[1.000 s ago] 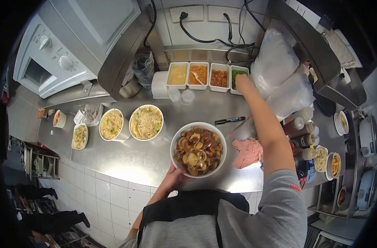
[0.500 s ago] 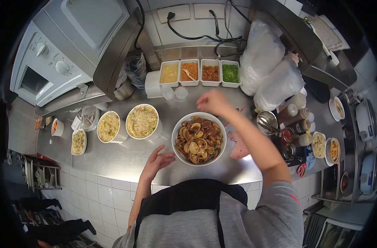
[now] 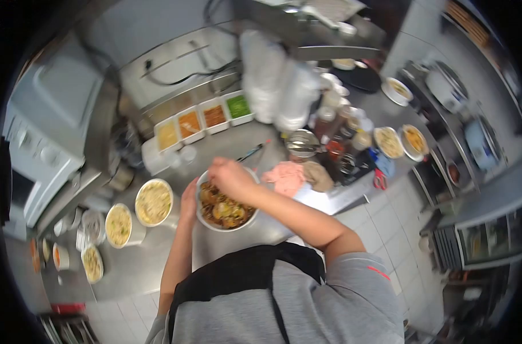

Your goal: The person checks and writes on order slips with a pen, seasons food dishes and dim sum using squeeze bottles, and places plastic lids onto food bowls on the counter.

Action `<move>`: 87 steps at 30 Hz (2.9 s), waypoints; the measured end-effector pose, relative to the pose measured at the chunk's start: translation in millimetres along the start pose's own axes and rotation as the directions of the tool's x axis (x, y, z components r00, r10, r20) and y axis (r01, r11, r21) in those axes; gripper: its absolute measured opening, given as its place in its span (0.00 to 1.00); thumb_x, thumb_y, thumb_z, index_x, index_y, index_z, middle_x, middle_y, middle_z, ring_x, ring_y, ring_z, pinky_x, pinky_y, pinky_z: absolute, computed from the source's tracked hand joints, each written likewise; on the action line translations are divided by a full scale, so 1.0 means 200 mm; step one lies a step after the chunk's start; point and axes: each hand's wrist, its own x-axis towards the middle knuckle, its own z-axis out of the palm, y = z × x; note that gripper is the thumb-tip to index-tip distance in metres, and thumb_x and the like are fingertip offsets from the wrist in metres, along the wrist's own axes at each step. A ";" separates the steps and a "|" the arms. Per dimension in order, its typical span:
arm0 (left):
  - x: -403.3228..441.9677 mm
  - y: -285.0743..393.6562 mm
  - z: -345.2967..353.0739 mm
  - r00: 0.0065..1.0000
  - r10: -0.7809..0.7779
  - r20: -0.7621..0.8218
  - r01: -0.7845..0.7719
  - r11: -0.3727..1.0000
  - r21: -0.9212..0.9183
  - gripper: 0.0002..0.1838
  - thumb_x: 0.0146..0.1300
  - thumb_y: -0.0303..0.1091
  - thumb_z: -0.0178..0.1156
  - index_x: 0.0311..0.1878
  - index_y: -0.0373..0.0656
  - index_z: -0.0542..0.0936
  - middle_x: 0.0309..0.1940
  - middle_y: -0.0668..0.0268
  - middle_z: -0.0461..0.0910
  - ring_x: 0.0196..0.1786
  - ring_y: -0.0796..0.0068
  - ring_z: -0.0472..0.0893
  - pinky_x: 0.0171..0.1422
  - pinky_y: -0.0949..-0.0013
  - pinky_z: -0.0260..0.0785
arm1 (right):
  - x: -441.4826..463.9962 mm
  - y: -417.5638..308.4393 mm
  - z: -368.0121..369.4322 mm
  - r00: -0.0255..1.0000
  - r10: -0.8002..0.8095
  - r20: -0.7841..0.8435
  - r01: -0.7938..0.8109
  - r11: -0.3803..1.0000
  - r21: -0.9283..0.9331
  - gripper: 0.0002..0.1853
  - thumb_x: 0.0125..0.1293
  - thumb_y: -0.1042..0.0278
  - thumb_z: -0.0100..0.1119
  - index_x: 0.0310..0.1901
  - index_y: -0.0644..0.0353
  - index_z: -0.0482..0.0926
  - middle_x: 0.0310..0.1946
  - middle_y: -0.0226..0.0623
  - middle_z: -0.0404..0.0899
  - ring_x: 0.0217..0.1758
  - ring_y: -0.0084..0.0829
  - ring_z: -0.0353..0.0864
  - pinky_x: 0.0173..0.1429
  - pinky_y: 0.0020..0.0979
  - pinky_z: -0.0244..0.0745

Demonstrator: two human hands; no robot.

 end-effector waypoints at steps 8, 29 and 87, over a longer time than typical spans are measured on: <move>-0.09 0.05 0.06 0.991 -0.127 0.039 0.133 0.969 -0.209 0.22 0.72 0.41 0.41 0.59 0.33 0.68 0.52 0.58 0.75 0.54 0.70 0.74 0.58 0.68 0.66 | -0.32 0.13 -0.55 0.925 0.342 0.166 -0.351 0.936 0.028 0.27 0.50 0.72 0.62 0.56 0.55 0.73 0.51 0.40 0.77 0.48 0.36 0.78 0.51 0.34 0.73; -0.55 0.00 0.14 0.924 -0.363 0.120 0.359 0.716 -0.599 0.29 0.72 0.53 0.28 0.69 0.44 0.54 0.67 0.61 0.61 0.68 0.63 0.61 0.67 0.51 0.54 | -0.10 0.36 -1.04 0.948 -0.024 -0.318 -0.105 0.917 -0.384 0.26 0.40 0.70 0.67 0.46 0.59 0.74 0.36 0.40 0.72 0.42 0.40 0.74 0.45 0.36 0.70; -0.46 0.10 0.54 0.605 -0.268 0.750 0.660 0.695 -0.284 0.33 0.70 0.32 0.45 0.69 0.57 0.37 0.62 0.48 0.62 0.55 0.50 0.76 0.54 0.61 0.75 | -0.60 0.72 -1.11 0.789 0.532 -0.307 -0.526 0.327 -0.785 0.09 0.51 0.71 0.56 0.33 0.65 0.82 0.33 0.51 0.80 0.39 0.48 0.80 0.46 0.43 0.76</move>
